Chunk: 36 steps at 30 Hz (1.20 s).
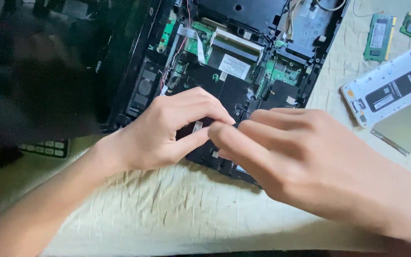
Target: Connecting internal ribbon cables and routing wires inside a disassembled laptop.
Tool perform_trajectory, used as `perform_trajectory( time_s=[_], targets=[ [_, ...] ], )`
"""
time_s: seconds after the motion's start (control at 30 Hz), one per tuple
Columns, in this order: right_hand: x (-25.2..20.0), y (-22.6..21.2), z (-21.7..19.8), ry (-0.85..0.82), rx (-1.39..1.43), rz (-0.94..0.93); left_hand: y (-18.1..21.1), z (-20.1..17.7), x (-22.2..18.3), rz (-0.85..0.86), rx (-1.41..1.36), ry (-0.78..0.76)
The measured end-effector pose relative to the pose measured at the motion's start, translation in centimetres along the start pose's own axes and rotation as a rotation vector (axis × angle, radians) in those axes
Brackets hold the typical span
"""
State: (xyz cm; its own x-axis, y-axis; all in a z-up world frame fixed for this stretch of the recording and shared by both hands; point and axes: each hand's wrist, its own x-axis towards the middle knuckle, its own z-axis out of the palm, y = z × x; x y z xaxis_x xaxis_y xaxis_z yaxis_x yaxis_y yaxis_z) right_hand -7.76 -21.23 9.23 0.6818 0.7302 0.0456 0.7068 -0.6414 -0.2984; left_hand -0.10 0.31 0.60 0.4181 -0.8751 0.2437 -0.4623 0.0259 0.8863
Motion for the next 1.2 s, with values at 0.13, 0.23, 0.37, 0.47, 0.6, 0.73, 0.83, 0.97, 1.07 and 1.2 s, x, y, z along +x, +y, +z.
perform_trajectory(
  time_s=[0.13,0.23,0.37,0.47,0.6,0.73,0.83,0.97,1.07,1.2],
  targets=[
    [-0.3,-0.7,0.2,0.029,-0.226,-0.117,-0.2,0.1,0.0,0.019,0.019,0.022],
    [-0.5,-0.9,0.1,-0.025,-0.263,-0.139,-0.3,0.0,0.1,0.034,0.024,0.006],
    [-0.5,-1.1,0.2,0.012,-0.251,-0.136,-0.5,0.2,0.0,0.067,0.044,0.007],
    [-0.3,-1.3,0.5,0.036,-0.258,-0.141,-0.5,0.1,0.0,0.084,0.047,0.011],
    [-0.3,-2.1,1.5,0.089,-0.237,-0.072,-0.4,0.1,0.2,0.148,0.042,-0.015],
    [-0.7,-2.6,2.4,0.102,-0.242,-0.020,0.1,0.2,0.1,0.167,0.062,0.053],
    [-1.0,-2.3,2.7,0.098,-0.217,0.018,0.4,0.6,0.1,0.157,0.072,-0.041],
    [-1.0,-2.1,2.9,0.110,-0.273,0.053,0.7,2.7,0.1,0.126,0.111,0.132],
    [-0.6,-2.2,2.8,0.137,-0.279,0.033,1.0,3.1,-0.2,0.146,0.120,0.208],
    [-0.5,-2.0,1.6,0.136,-0.309,-0.031,0.4,2.8,-0.1,0.159,0.028,0.109]
  ],
)
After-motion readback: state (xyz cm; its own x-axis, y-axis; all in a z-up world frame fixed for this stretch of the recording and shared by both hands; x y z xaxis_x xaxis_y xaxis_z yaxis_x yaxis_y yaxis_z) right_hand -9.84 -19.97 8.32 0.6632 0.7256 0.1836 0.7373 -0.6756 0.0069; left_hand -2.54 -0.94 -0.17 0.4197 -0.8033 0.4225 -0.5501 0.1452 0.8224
